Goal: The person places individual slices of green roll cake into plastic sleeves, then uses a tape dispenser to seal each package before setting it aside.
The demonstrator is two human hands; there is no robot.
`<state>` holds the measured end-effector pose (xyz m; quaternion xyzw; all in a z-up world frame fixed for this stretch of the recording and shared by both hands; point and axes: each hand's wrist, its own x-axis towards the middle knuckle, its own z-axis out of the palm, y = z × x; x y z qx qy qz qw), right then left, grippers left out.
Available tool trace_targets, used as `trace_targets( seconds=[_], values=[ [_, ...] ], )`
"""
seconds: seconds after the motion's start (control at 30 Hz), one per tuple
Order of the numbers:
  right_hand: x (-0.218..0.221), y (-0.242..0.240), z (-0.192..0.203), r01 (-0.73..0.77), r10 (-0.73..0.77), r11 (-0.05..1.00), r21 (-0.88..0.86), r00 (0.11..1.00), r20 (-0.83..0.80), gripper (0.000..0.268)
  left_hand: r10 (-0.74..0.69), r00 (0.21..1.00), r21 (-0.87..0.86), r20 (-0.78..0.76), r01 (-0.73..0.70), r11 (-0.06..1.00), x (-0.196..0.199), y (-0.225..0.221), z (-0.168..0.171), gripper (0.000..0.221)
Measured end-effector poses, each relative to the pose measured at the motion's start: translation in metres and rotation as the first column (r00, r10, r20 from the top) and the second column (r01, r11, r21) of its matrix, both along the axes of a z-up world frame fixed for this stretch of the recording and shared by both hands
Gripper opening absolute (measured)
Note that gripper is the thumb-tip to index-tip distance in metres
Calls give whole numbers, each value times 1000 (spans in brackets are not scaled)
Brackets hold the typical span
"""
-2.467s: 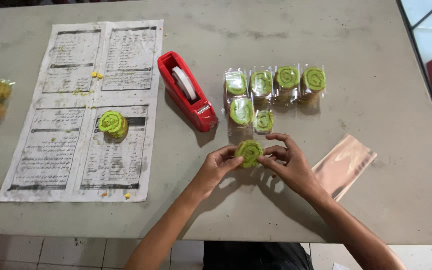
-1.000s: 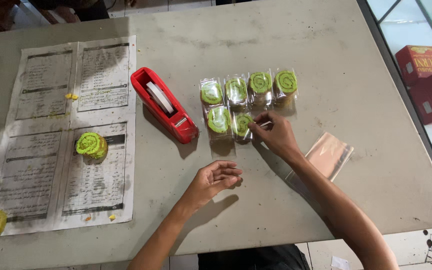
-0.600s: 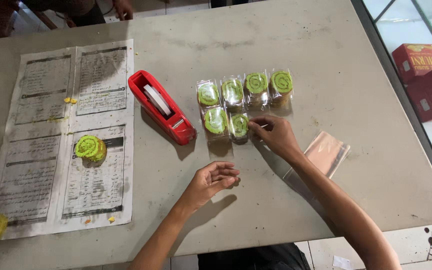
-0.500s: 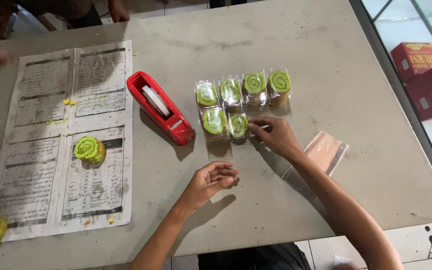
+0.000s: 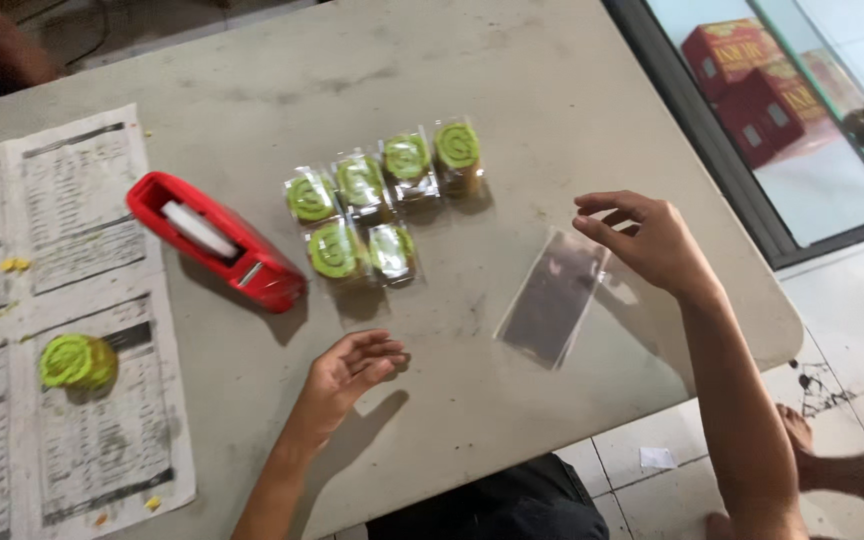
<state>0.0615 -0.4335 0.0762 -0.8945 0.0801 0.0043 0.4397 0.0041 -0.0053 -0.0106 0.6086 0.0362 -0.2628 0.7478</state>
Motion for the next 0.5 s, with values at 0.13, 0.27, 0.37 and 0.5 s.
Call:
trace_targets(
  seconds=[0.13,0.27,0.37,0.5],
  values=[
    [-10,-36,-23,15,-19,991,-132,999,-32,42,-24,1000,27,21,23,999,0,0,1,50],
    [-15,-46,-43,-69,42,972,-226,992,-119,56,-48,998,68,35,45,997,1,0,3,52],
    [-15,-41,-41,-75,34,969,-236,984,-173,60,-29,999,79,22,27,996,2,-1,2,54],
    [-8,-48,-54,-28,12,996,-80,982,-190,54,-7,1000,84,25,5,996,2,-3,7,56]
  ],
)
